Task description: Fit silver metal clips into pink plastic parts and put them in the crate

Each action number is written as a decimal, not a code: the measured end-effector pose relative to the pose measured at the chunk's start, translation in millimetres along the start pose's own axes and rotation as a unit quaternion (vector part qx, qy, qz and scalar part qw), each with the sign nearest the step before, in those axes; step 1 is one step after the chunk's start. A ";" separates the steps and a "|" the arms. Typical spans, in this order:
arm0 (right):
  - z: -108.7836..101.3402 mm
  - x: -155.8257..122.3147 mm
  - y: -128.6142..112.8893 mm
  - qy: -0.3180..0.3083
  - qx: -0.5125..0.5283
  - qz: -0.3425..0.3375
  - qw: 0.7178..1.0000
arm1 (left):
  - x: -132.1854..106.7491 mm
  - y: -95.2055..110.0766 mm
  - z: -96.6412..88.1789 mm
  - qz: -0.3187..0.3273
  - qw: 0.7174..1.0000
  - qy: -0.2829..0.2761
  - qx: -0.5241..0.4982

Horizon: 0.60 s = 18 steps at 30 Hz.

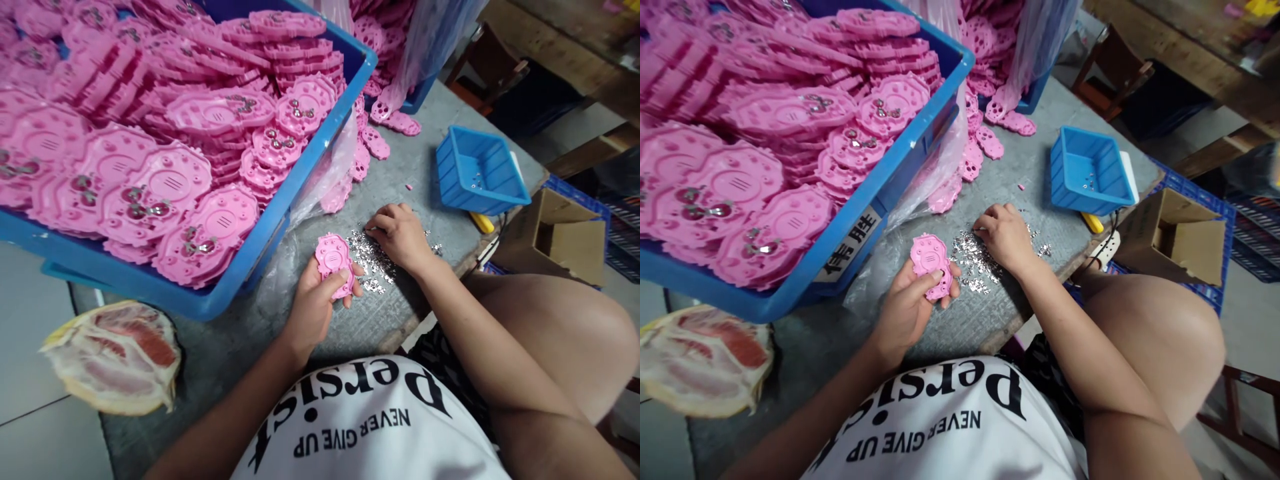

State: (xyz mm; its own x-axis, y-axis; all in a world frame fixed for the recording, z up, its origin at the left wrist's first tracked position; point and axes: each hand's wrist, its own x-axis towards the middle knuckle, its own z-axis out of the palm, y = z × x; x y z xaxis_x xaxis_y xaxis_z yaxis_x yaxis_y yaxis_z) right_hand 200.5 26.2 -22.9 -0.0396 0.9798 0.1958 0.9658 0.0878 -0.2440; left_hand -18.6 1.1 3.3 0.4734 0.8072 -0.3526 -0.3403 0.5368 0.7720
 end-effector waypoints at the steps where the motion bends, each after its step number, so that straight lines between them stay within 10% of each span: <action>1: 0.4 1.1 0.3 -0.001 -0.004 -0.004 1.000 | 0.1 -0.1 0.0 -0.002 1.000 0.001 0.001; 11: -1.9 5.0 0.3 -0.020 -0.002 0.001 1.000 | 1.2 -2.1 0.5 0.002 1.000 0.000 -0.005; 18: -34.6 -7.3 -17.3 -0.041 0.307 0.112 0.944 | 1.7 -2.3 0.8 0.010 1.000 0.014 -0.007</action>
State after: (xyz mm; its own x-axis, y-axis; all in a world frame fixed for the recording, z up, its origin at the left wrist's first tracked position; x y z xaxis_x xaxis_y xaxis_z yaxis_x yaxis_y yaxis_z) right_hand 193.0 11.3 12.7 0.1033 0.9946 0.0058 0.6232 -0.0602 -0.7798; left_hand -16.3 1.0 1.3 0.4442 0.8242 -0.3513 -0.3614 0.5236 0.7715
